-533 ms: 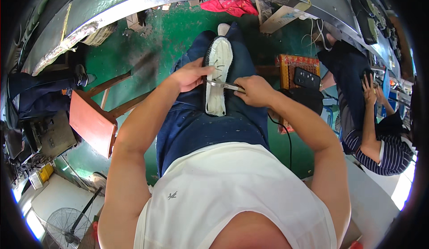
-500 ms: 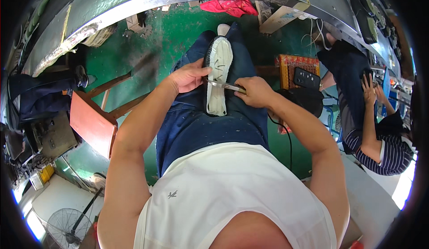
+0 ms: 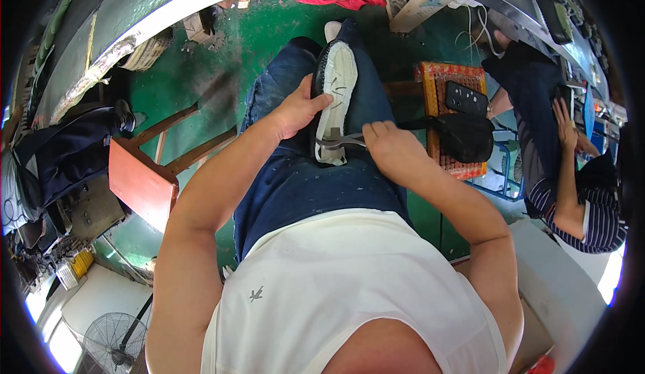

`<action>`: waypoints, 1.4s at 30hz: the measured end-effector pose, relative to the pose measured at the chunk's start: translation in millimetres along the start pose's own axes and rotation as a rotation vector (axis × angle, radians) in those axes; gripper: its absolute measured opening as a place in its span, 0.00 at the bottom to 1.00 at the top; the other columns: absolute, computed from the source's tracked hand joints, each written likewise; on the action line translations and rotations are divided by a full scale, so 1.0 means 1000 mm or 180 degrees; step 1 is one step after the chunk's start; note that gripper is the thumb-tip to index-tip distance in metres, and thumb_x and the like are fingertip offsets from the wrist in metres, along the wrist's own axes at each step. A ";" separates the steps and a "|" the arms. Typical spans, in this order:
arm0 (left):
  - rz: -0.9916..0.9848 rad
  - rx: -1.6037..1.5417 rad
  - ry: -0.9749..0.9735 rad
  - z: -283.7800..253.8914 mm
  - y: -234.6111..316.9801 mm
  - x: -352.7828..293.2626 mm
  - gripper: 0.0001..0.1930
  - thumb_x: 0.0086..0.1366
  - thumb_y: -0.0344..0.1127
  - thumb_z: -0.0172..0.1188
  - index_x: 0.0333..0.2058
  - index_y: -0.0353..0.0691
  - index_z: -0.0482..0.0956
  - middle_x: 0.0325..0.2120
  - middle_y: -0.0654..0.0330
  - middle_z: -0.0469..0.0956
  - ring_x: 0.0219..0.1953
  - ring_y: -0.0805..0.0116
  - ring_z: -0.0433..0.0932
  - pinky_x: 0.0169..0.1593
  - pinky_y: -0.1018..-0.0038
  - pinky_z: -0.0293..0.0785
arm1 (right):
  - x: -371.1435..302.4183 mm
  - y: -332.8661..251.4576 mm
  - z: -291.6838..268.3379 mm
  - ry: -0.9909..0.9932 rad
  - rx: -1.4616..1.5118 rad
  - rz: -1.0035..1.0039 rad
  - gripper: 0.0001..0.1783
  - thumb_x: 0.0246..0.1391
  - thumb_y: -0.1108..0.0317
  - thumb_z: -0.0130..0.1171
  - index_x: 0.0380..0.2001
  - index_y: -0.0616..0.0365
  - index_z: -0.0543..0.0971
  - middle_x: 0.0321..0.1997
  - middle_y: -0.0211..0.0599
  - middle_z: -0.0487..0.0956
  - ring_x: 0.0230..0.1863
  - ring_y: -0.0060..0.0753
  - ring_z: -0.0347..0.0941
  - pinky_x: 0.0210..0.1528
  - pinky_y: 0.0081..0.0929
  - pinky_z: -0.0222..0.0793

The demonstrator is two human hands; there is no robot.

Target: The recorder uses pliers to pull and secure the upper material of a shoe around a last and then uses a hammer to flatten and secure the edges.

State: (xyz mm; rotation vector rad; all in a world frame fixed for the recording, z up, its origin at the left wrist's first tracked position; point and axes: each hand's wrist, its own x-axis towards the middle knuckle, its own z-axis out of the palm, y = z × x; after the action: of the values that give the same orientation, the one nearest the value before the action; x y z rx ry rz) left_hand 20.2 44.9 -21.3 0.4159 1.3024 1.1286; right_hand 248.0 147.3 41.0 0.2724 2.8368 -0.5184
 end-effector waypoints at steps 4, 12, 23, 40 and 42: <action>0.0099 -0.0023 0.0162 0.006 -0.007 -0.006 0.37 0.70 0.33 0.59 0.71 0.38 0.49 0.63 0.53 0.67 0.64 0.64 0.66 0.68 0.66 0.61 | -0.005 0.012 0.005 -0.0774 0.1351 0.0293 0.11 0.59 0.66 0.59 0.38 0.65 0.77 0.38 0.52 0.80 0.42 0.58 0.79 0.44 0.48 0.75; 0.0192 -0.0029 0.0327 0.009 -0.021 -0.004 0.38 0.71 0.32 0.57 0.72 0.39 0.45 0.63 0.51 0.68 0.62 0.62 0.69 0.67 0.67 0.64 | -0.008 0.007 0.015 -0.0501 0.1037 0.0246 0.13 0.59 0.65 0.60 0.38 0.65 0.76 0.37 0.56 0.82 0.41 0.60 0.79 0.45 0.50 0.74; 0.0573 -0.0271 0.0188 0.030 -0.054 -0.032 0.47 0.72 0.31 0.55 0.75 0.51 0.28 0.69 0.51 0.60 0.67 0.62 0.63 0.69 0.71 0.59 | -0.014 0.032 0.005 -0.1359 0.1535 0.0328 0.13 0.60 0.63 0.59 0.39 0.64 0.76 0.35 0.56 0.82 0.40 0.58 0.80 0.43 0.49 0.74; 0.0247 0.0588 -0.0105 0.018 -0.048 -0.053 0.58 0.68 0.29 0.60 0.71 0.49 0.13 0.73 0.44 0.45 0.73 0.59 0.52 0.72 0.69 0.50 | 0.015 0.001 -0.005 -0.0180 0.1886 0.0631 0.22 0.70 0.53 0.47 0.39 0.66 0.74 0.36 0.63 0.80 0.42 0.67 0.76 0.47 0.56 0.70; 0.0667 0.1246 0.0092 0.017 -0.058 -0.044 0.57 0.68 0.29 0.60 0.71 0.44 0.14 0.73 0.44 0.48 0.72 0.59 0.55 0.72 0.68 0.52 | 0.011 0.003 0.010 0.0292 0.1986 0.0442 0.22 0.70 0.53 0.47 0.39 0.66 0.74 0.37 0.63 0.80 0.43 0.68 0.76 0.47 0.57 0.69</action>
State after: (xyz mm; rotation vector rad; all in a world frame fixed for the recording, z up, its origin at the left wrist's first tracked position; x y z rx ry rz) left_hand 65.8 -11.6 -38.5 0.8434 1.5358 1.0514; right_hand 239.8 148.1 28.2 0.6080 2.6299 -1.3777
